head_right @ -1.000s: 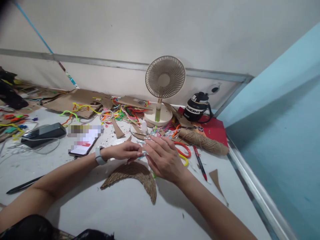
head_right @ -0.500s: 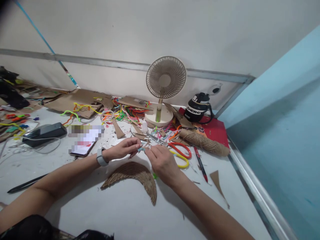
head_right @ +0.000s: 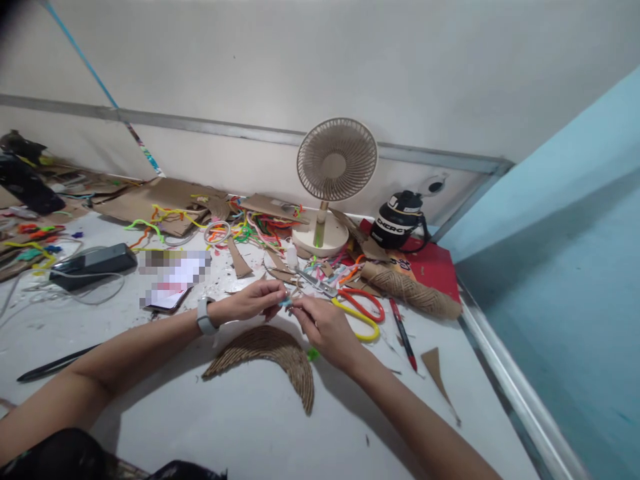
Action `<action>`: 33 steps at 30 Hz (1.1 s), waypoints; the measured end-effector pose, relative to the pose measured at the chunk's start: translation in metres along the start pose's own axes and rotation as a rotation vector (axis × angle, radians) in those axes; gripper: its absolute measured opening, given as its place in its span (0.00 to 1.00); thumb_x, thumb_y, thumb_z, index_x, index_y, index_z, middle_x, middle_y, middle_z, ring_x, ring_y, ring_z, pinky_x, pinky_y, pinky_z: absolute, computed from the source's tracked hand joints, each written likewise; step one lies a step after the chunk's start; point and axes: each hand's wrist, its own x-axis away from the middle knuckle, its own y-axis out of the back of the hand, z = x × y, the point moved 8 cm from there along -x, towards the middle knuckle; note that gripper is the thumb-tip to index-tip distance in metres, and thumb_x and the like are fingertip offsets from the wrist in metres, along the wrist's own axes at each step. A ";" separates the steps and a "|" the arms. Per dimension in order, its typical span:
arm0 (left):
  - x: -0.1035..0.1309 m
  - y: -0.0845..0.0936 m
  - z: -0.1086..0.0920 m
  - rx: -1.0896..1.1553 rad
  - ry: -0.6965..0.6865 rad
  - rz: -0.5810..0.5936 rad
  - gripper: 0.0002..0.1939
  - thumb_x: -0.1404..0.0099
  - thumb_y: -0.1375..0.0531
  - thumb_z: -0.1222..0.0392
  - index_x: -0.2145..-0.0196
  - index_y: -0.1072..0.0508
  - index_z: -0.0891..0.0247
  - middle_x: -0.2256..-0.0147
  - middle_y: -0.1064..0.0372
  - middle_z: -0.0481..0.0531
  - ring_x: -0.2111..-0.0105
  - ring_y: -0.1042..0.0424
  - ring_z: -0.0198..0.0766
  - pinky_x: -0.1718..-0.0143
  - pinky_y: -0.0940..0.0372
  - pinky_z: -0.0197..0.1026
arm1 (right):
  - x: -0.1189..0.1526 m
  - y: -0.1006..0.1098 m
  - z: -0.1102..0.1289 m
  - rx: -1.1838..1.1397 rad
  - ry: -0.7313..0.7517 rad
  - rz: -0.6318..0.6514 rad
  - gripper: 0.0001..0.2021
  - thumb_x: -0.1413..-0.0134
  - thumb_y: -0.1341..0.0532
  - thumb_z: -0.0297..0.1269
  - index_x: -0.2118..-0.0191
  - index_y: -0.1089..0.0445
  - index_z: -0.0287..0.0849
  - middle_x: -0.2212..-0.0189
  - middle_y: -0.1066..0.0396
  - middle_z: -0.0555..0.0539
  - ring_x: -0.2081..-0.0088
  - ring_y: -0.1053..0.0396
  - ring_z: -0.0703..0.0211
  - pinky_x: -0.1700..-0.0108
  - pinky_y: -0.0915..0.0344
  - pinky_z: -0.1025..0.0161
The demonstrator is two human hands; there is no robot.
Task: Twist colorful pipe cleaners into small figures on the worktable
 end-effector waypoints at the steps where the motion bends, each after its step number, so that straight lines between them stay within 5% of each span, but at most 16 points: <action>1: 0.000 0.004 0.000 0.004 -0.004 -0.048 0.21 0.34 0.51 0.42 0.69 0.37 0.65 0.82 0.41 0.43 0.83 0.42 0.27 0.81 0.46 0.31 | 0.000 0.002 -0.001 0.013 0.013 -0.030 0.07 0.37 0.47 0.34 0.61 0.32 0.41 0.70 0.27 0.47 0.69 0.30 0.61 0.67 0.36 0.66; 5: 0.002 0.015 -0.005 -0.024 -0.036 -0.234 0.24 0.33 0.55 0.42 0.73 0.37 0.66 0.83 0.43 0.43 0.84 0.43 0.27 0.82 0.47 0.31 | 0.002 0.012 0.007 0.281 0.183 -0.195 0.06 0.39 0.45 0.30 0.61 0.31 0.37 0.73 0.28 0.45 0.71 0.32 0.60 0.67 0.39 0.64; 11: 0.009 -0.005 -0.013 -0.139 -0.050 -0.127 0.25 0.33 0.56 0.42 0.72 0.36 0.66 0.81 0.41 0.45 0.82 0.40 0.27 0.79 0.44 0.31 | 0.009 0.003 0.017 0.668 0.332 -0.200 0.07 0.42 0.43 0.27 0.59 0.29 0.33 0.78 0.32 0.46 0.74 0.38 0.59 0.69 0.46 0.61; 20: 0.006 -0.015 0.010 0.047 0.151 -0.063 0.28 0.34 0.58 0.37 0.76 0.39 0.65 0.84 0.41 0.45 0.85 0.39 0.29 0.83 0.45 0.32 | 0.012 -0.001 0.035 0.677 0.437 -0.132 0.10 0.41 0.45 0.25 0.56 0.30 0.35 0.76 0.31 0.46 0.72 0.37 0.58 0.69 0.47 0.58; 25: 0.006 -0.019 0.010 0.030 0.147 -0.058 0.25 0.34 0.55 0.40 0.76 0.41 0.63 0.84 0.42 0.44 0.85 0.41 0.30 0.84 0.46 0.34 | 0.014 -0.004 0.042 0.660 0.497 -0.133 0.11 0.41 0.46 0.23 0.57 0.29 0.33 0.74 0.29 0.43 0.70 0.36 0.57 0.67 0.44 0.58; 28: 0.007 -0.016 0.005 -0.139 0.108 -0.077 0.23 0.32 0.58 0.44 0.75 0.41 0.63 0.82 0.42 0.45 0.83 0.41 0.30 0.81 0.44 0.34 | 0.014 -0.007 0.037 0.616 0.458 -0.138 0.11 0.41 0.46 0.25 0.55 0.31 0.33 0.73 0.28 0.43 0.69 0.35 0.56 0.66 0.42 0.59; 33: 0.008 -0.011 -0.006 -0.693 -0.009 -0.098 0.18 0.30 0.59 0.53 0.72 0.38 0.63 0.78 0.37 0.47 0.78 0.38 0.33 0.72 0.43 0.36 | 0.007 -0.007 0.010 0.434 0.182 -0.131 0.10 0.38 0.46 0.34 0.56 0.32 0.35 0.68 0.25 0.41 0.68 0.29 0.55 0.66 0.37 0.61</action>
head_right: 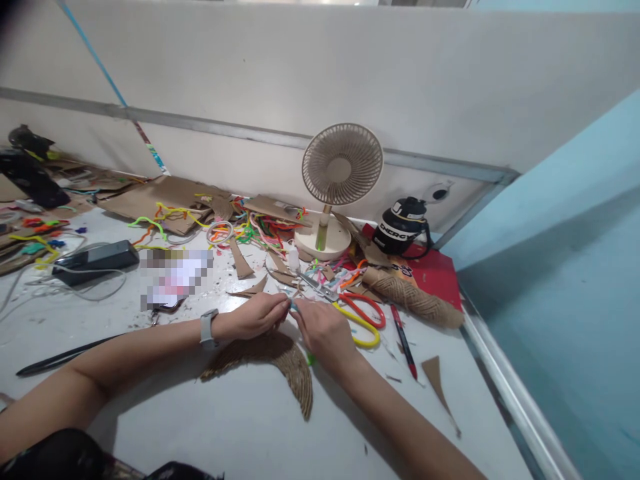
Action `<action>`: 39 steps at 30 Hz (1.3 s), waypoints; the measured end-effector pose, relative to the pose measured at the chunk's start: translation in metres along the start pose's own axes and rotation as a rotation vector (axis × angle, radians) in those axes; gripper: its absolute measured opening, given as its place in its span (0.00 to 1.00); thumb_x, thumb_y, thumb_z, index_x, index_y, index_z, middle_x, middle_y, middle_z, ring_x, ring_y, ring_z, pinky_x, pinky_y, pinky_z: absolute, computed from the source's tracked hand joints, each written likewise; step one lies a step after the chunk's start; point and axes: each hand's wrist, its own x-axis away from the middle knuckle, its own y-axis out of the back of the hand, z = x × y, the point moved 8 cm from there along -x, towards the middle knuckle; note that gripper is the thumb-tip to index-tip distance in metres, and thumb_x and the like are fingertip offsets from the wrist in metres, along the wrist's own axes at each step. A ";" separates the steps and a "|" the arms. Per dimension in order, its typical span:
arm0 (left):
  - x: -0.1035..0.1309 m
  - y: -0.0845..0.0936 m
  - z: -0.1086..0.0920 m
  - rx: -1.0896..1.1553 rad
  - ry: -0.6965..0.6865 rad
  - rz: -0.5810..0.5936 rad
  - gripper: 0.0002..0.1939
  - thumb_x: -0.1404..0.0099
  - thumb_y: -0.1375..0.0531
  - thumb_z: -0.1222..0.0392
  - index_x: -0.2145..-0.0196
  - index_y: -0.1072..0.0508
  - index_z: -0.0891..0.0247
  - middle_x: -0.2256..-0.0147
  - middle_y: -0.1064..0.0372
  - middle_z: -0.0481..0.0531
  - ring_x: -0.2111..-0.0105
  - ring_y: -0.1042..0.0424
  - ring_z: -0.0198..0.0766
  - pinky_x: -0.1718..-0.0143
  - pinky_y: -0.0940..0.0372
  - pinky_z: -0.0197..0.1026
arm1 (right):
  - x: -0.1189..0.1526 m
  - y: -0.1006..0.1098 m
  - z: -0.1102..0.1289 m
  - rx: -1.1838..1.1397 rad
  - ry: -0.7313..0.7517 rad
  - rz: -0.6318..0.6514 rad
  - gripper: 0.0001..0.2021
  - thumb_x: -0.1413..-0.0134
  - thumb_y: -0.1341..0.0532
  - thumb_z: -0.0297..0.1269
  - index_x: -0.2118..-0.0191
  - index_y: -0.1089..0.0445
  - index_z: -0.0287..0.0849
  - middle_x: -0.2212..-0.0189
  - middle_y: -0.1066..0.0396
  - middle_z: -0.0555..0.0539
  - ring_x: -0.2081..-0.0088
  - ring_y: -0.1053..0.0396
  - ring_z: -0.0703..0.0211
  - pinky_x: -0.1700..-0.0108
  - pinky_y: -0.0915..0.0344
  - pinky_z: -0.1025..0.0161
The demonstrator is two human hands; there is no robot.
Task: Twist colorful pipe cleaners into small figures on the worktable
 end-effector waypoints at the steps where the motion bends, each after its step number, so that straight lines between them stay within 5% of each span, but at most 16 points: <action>1: 0.000 0.000 0.001 -0.108 -0.008 -0.004 0.17 0.30 0.59 0.55 0.70 0.38 0.63 0.77 0.37 0.48 0.77 0.37 0.34 0.71 0.43 0.36 | 0.000 -0.004 -0.005 -0.071 -0.062 0.049 0.10 0.38 0.47 0.35 0.55 0.33 0.36 0.66 0.24 0.41 0.67 0.28 0.55 0.66 0.36 0.62; 9: -0.001 -0.006 0.001 -0.542 -0.119 -0.027 0.10 0.32 0.55 0.59 0.67 0.38 0.64 0.74 0.36 0.52 0.75 0.35 0.38 0.71 0.42 0.38 | 0.012 -0.035 -0.025 -0.816 -0.582 0.449 0.11 0.37 0.49 0.45 0.58 0.38 0.43 0.77 0.29 0.53 0.81 0.32 0.63 0.77 0.38 0.67; 16: 0.004 -0.001 -0.007 -0.411 -0.123 -0.057 0.16 0.29 0.60 0.54 0.67 0.39 0.63 0.73 0.35 0.51 0.73 0.34 0.38 0.70 0.43 0.39 | 0.003 -0.022 -0.016 -0.620 -0.373 0.274 0.12 0.36 0.51 0.40 0.65 0.34 0.42 0.77 0.32 0.51 0.75 0.34 0.62 0.69 0.38 0.66; 20: 0.003 0.000 -0.006 -0.300 -0.119 -0.065 0.16 0.29 0.61 0.55 0.67 0.39 0.63 0.74 0.36 0.51 0.74 0.36 0.37 0.71 0.44 0.39 | 0.002 -0.023 -0.015 -0.681 -0.390 0.282 0.13 0.36 0.51 0.40 0.68 0.35 0.42 0.78 0.32 0.51 0.77 0.35 0.63 0.72 0.39 0.67; 27: 0.002 0.001 -0.009 -0.241 -0.201 -0.039 0.13 0.30 0.58 0.56 0.69 0.40 0.62 0.77 0.39 0.48 0.77 0.39 0.34 0.72 0.45 0.37 | 0.011 -0.037 -0.019 -0.967 -0.628 0.392 0.14 0.37 0.52 0.44 0.70 0.39 0.44 0.84 0.36 0.55 0.81 0.35 0.64 0.75 0.38 0.66; 33: 0.001 -0.002 -0.005 -0.410 -0.185 -0.057 0.15 0.30 0.58 0.56 0.71 0.39 0.63 0.79 0.40 0.48 0.79 0.41 0.34 0.74 0.48 0.37 | 0.022 -0.052 -0.008 -1.377 -0.915 0.496 0.14 0.47 0.42 0.48 0.65 0.40 0.43 0.76 0.29 0.52 0.77 0.30 0.62 0.75 0.35 0.65; 39: 0.002 -0.002 0.002 -0.495 -0.172 -0.114 0.16 0.30 0.60 0.57 0.69 0.39 0.63 0.76 0.37 0.50 0.77 0.38 0.36 0.74 0.49 0.38 | 0.030 -0.061 -0.004 -1.679 -1.146 0.431 0.14 0.52 0.37 0.45 0.64 0.40 0.42 0.75 0.27 0.50 0.77 0.30 0.62 0.74 0.35 0.66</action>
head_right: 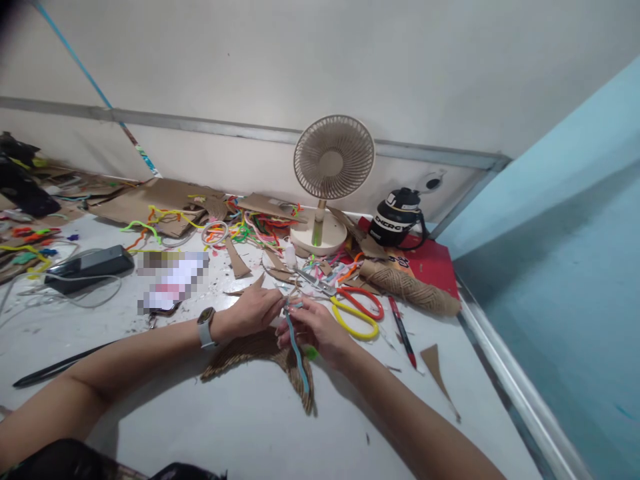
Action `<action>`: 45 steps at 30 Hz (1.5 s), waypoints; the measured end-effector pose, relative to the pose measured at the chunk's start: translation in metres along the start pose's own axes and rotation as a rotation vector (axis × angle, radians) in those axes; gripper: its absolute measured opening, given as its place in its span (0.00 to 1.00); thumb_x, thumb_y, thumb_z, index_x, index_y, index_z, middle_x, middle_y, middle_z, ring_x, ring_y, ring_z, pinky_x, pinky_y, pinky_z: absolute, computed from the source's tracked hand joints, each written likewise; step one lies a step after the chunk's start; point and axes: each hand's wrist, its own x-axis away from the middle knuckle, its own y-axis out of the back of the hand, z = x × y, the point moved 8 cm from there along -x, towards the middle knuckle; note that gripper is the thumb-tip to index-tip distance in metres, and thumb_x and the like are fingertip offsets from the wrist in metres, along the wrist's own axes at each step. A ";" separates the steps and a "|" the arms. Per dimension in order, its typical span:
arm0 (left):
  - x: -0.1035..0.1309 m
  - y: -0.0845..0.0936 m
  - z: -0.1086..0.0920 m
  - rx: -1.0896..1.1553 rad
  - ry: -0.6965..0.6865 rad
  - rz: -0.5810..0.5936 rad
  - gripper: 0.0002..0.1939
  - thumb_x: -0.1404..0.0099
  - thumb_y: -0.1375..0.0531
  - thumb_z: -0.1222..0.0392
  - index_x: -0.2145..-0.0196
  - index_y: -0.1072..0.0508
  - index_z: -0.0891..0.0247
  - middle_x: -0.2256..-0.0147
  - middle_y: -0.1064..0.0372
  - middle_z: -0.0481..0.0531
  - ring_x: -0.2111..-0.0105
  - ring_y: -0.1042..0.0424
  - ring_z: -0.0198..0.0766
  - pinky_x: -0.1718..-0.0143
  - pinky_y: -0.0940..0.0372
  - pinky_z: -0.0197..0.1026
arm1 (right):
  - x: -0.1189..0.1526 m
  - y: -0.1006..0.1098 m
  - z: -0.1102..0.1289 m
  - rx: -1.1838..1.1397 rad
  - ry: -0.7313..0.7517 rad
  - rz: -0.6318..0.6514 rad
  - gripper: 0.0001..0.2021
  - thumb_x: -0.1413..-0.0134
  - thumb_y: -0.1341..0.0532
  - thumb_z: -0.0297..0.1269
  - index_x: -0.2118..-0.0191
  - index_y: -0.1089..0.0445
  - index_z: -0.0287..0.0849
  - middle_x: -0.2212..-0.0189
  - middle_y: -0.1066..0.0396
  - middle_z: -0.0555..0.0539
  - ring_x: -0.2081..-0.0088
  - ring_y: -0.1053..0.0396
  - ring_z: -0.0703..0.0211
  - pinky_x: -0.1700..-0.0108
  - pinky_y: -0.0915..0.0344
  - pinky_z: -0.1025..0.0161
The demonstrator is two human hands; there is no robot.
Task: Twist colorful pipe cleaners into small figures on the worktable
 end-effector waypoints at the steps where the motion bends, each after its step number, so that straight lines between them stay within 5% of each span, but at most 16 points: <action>1: 0.000 0.000 0.000 -0.008 0.001 -0.004 0.15 0.30 0.60 0.57 0.69 0.39 0.63 0.76 0.37 0.51 0.77 0.38 0.37 0.74 0.48 0.38 | -0.001 -0.001 -0.002 -0.037 0.001 0.007 0.14 0.52 0.37 0.45 0.65 0.40 0.42 0.76 0.28 0.51 0.79 0.32 0.64 0.75 0.35 0.67; 5: 0.000 -0.002 0.000 -0.025 0.002 0.027 0.14 0.30 0.58 0.58 0.69 0.39 0.63 0.75 0.36 0.52 0.77 0.37 0.37 0.74 0.47 0.38 | -0.001 0.000 -0.004 -0.058 0.031 -0.035 0.16 0.52 0.36 0.47 0.69 0.41 0.42 0.84 0.42 0.60 0.86 0.52 0.74 0.83 0.52 0.74; 8: 0.000 -0.005 -0.002 -0.032 -0.003 0.061 0.13 0.30 0.57 0.58 0.68 0.38 0.64 0.75 0.35 0.52 0.77 0.36 0.36 0.74 0.45 0.37 | 0.000 0.000 -0.002 0.039 0.075 -0.064 0.17 0.52 0.37 0.50 0.70 0.41 0.42 0.85 0.49 0.61 0.85 0.57 0.73 0.83 0.58 0.73; 12: 0.000 -0.005 -0.006 -0.082 -0.015 0.096 0.16 0.30 0.59 0.56 0.67 0.37 0.65 0.77 0.35 0.50 0.77 0.34 0.36 0.69 0.40 0.39 | -0.001 0.004 0.007 0.239 0.161 -0.069 0.15 0.48 0.41 0.49 0.69 0.39 0.42 0.84 0.50 0.60 0.83 0.55 0.70 0.81 0.55 0.71; 18: -0.004 0.001 -0.006 0.098 0.075 0.247 0.15 0.32 0.56 0.56 0.66 0.33 0.64 0.77 0.33 0.50 0.78 0.35 0.35 0.73 0.43 0.35 | 0.003 -0.001 0.026 0.910 0.495 -0.073 0.09 0.41 0.49 0.39 0.67 0.36 0.41 0.72 0.34 0.49 0.70 0.37 0.61 0.66 0.41 0.65; 22: 0.004 -0.012 -0.002 0.550 0.249 0.553 0.17 0.34 0.55 0.57 0.78 0.37 0.63 0.84 0.37 0.46 0.85 0.40 0.31 0.79 0.46 0.33 | 0.011 -0.015 0.021 1.387 0.640 -0.016 0.07 0.40 0.51 0.32 0.65 0.37 0.40 0.74 0.32 0.47 0.73 0.36 0.60 0.70 0.45 0.65; 25: 0.017 -0.026 -0.005 0.934 0.404 0.815 0.18 0.36 0.54 0.57 0.82 0.40 0.63 0.88 0.40 0.45 0.88 0.43 0.30 0.83 0.47 0.33 | 0.021 -0.029 0.019 1.590 0.795 0.077 0.08 0.39 0.52 0.31 0.67 0.37 0.40 0.75 0.32 0.47 0.74 0.37 0.61 0.72 0.46 0.66; 28: 0.026 -0.035 -0.008 1.151 0.522 0.948 0.17 0.40 0.52 0.58 0.85 0.42 0.62 0.90 0.42 0.46 0.90 0.46 0.31 0.88 0.51 0.34 | 0.028 -0.038 0.018 1.706 0.884 0.145 0.09 0.39 0.53 0.29 0.68 0.37 0.40 0.76 0.33 0.47 0.75 0.38 0.61 0.74 0.48 0.66; 33: 0.018 -0.035 -0.005 1.352 0.589 0.807 0.17 0.37 0.52 0.54 0.81 0.43 0.62 0.87 0.38 0.47 0.89 0.43 0.31 0.87 0.48 0.34 | 0.024 -0.027 0.033 1.363 0.806 0.065 0.09 0.39 0.52 0.31 0.64 0.36 0.39 0.72 0.32 0.46 0.72 0.37 0.61 0.70 0.44 0.65; 39: -0.008 0.009 0.011 1.072 0.314 0.145 0.21 0.34 0.52 0.43 0.68 0.36 0.65 0.74 0.35 0.48 0.75 0.35 0.31 0.71 0.38 0.36 | 0.001 0.010 0.024 0.293 0.255 0.008 0.11 0.44 0.42 0.44 0.68 0.39 0.42 0.85 0.51 0.60 0.84 0.56 0.71 0.82 0.57 0.70; 45: -0.007 0.015 -0.009 0.880 0.094 0.173 0.22 0.31 0.58 0.43 0.69 0.37 0.64 0.73 0.37 0.49 0.72 0.37 0.33 0.67 0.40 0.37 | -0.001 0.004 0.006 -0.091 -0.014 0.173 0.12 0.48 0.37 0.42 0.67 0.37 0.40 0.87 0.51 0.62 0.85 0.64 0.75 0.84 0.64 0.73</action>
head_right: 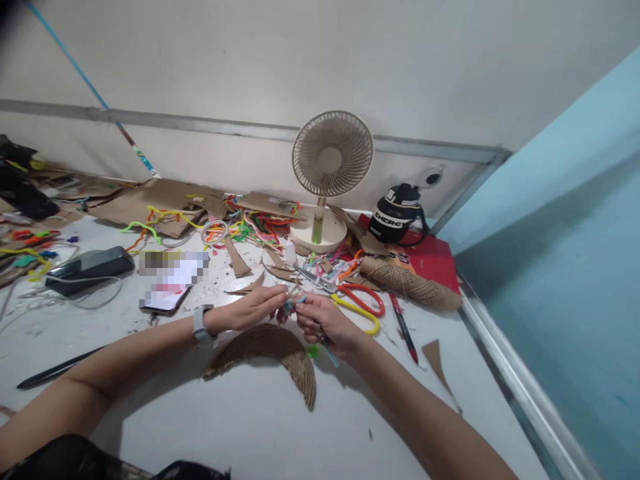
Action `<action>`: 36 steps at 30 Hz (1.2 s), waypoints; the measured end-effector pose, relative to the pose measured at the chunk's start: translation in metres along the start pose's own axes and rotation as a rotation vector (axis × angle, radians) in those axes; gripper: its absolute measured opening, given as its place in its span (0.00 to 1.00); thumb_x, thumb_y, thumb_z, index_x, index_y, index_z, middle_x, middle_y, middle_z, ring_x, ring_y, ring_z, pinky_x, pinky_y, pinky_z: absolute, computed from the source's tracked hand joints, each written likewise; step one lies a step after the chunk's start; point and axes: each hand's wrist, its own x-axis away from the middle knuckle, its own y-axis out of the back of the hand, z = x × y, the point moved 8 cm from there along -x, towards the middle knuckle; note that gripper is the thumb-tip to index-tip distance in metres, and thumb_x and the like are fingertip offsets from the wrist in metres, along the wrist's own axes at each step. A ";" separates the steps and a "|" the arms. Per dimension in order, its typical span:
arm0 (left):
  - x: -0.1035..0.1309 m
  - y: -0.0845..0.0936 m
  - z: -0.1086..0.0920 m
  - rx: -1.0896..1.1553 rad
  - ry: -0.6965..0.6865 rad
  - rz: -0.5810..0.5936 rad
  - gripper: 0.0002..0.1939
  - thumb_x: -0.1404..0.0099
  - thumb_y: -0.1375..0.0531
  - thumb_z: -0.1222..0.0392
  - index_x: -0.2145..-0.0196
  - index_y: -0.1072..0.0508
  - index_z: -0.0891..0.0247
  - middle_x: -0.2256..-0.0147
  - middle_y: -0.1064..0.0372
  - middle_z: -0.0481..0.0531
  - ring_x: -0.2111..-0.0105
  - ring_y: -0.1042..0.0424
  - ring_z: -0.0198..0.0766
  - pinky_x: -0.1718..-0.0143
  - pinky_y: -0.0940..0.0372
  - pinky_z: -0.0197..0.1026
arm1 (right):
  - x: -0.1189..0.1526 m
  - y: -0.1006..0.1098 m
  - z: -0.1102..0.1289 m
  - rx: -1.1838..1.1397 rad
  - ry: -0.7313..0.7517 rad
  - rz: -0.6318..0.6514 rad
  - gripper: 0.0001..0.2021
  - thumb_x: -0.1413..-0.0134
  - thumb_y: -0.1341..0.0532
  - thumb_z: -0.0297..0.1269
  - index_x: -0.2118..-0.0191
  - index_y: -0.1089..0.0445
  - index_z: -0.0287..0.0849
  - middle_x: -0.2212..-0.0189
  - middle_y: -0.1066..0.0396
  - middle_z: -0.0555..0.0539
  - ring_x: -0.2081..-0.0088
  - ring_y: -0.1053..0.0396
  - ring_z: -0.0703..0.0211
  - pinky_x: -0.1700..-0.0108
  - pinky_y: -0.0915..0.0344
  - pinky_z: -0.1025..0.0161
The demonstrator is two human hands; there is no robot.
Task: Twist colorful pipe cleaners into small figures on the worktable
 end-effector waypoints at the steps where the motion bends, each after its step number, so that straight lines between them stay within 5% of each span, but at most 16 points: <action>1: 0.001 -0.002 -0.001 -0.013 -0.010 0.016 0.22 0.31 0.58 0.44 0.70 0.38 0.64 0.74 0.38 0.48 0.72 0.37 0.32 0.67 0.41 0.36 | 0.000 -0.002 -0.002 -0.015 -0.017 0.017 0.12 0.48 0.37 0.42 0.67 0.38 0.40 0.87 0.51 0.62 0.86 0.64 0.75 0.84 0.65 0.73; 6: 0.002 -0.008 0.000 -0.038 -0.013 0.008 0.20 0.31 0.57 0.45 0.72 0.41 0.63 0.77 0.42 0.45 0.76 0.42 0.30 0.71 0.44 0.35 | 0.000 -0.008 -0.004 -0.002 -0.005 0.020 0.11 0.49 0.36 0.41 0.67 0.38 0.41 0.87 0.51 0.62 0.86 0.63 0.74 0.84 0.63 0.73; 15: 0.003 -0.016 0.009 0.421 0.158 -0.155 0.23 0.36 0.51 0.39 0.74 0.44 0.63 0.80 0.48 0.42 0.81 0.49 0.27 0.79 0.50 0.33 | 0.008 -0.009 0.021 0.488 0.398 -0.156 0.13 0.43 0.42 0.47 0.65 0.36 0.41 0.81 0.45 0.57 0.81 0.50 0.70 0.80 0.52 0.70; 19: 0.004 -0.017 0.011 0.447 0.206 -0.176 0.24 0.37 0.50 0.38 0.75 0.44 0.63 0.81 0.49 0.41 0.81 0.51 0.27 0.80 0.52 0.34 | 0.012 -0.014 0.029 0.660 0.520 -0.162 0.12 0.40 0.45 0.46 0.65 0.35 0.42 0.73 0.37 0.50 0.69 0.37 0.63 0.69 0.41 0.66; 25: 0.004 -0.015 0.013 0.416 0.151 -0.179 0.22 0.35 0.53 0.40 0.73 0.43 0.63 0.80 0.47 0.42 0.81 0.49 0.28 0.79 0.51 0.34 | 0.005 -0.002 0.018 0.570 0.386 -0.171 0.15 0.42 0.45 0.50 0.64 0.38 0.42 0.83 0.48 0.58 0.82 0.52 0.69 0.81 0.53 0.69; 36: 0.007 -0.012 0.004 0.135 0.006 -0.111 0.19 0.34 0.50 0.45 0.71 0.40 0.64 0.75 0.43 0.45 0.75 0.45 0.29 0.72 0.46 0.34 | 0.006 -0.008 0.015 0.408 0.313 -0.035 0.16 0.45 0.42 0.51 0.67 0.40 0.42 0.84 0.49 0.60 0.84 0.53 0.71 0.83 0.56 0.71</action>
